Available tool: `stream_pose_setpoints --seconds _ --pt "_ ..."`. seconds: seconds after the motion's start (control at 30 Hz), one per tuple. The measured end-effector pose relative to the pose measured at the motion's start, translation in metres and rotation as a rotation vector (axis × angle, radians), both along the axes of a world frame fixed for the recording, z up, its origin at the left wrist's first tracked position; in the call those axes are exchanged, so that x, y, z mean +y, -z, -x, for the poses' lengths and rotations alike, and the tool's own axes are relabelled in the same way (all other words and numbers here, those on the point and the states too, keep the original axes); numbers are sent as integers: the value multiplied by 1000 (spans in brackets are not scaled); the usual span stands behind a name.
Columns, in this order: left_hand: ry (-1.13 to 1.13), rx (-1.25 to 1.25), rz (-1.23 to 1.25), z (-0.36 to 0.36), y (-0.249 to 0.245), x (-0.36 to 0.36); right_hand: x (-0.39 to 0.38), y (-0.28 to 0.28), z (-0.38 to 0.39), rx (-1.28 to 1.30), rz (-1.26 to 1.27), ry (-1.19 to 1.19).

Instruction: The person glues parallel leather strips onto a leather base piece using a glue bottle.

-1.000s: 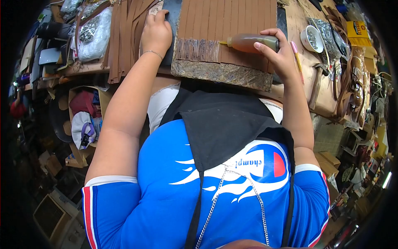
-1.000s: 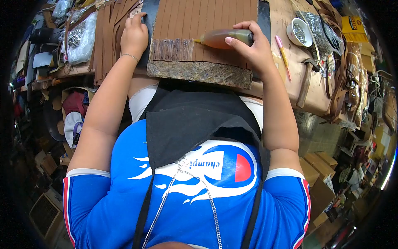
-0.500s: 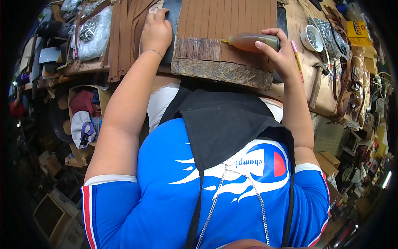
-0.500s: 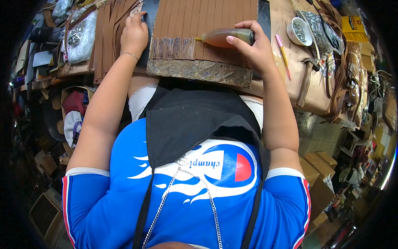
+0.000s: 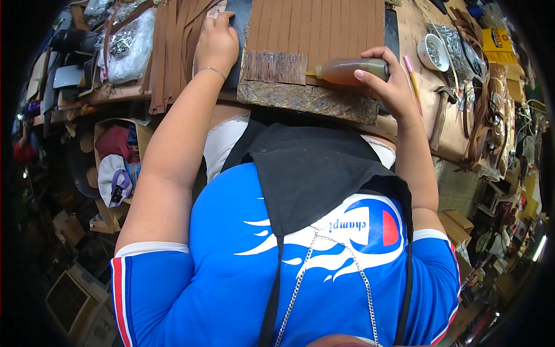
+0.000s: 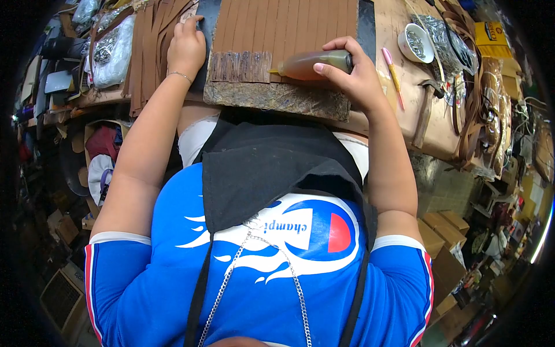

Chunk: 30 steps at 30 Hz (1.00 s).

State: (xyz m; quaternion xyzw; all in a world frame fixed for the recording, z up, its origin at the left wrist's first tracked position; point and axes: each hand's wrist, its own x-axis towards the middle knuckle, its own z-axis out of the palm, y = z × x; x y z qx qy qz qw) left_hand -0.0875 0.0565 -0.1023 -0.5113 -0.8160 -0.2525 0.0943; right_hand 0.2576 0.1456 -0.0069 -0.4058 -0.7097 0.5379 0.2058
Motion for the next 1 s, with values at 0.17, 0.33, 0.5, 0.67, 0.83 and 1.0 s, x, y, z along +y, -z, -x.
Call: stream_pose_setpoints --seconds 0.17,0.33,0.5,0.67,0.83,1.0 --pt "-3 -8 -6 0 -1 0 2 3 -3 -1 -32 -126" --pt "-1 -3 -9 -1 -3 0 -1 9 5 16 -110 -39" --pt "1 11 -7 1 0 1 2 3 -1 4 -106 -169" --pt "5 9 -6 1 0 0 15 9 -2 119 -35 93" --pt "11 -4 -9 2 1 1 23 12 0 92 -157 73" --pt "9 8 -9 2 1 1 20 8 4 74 -121 36"
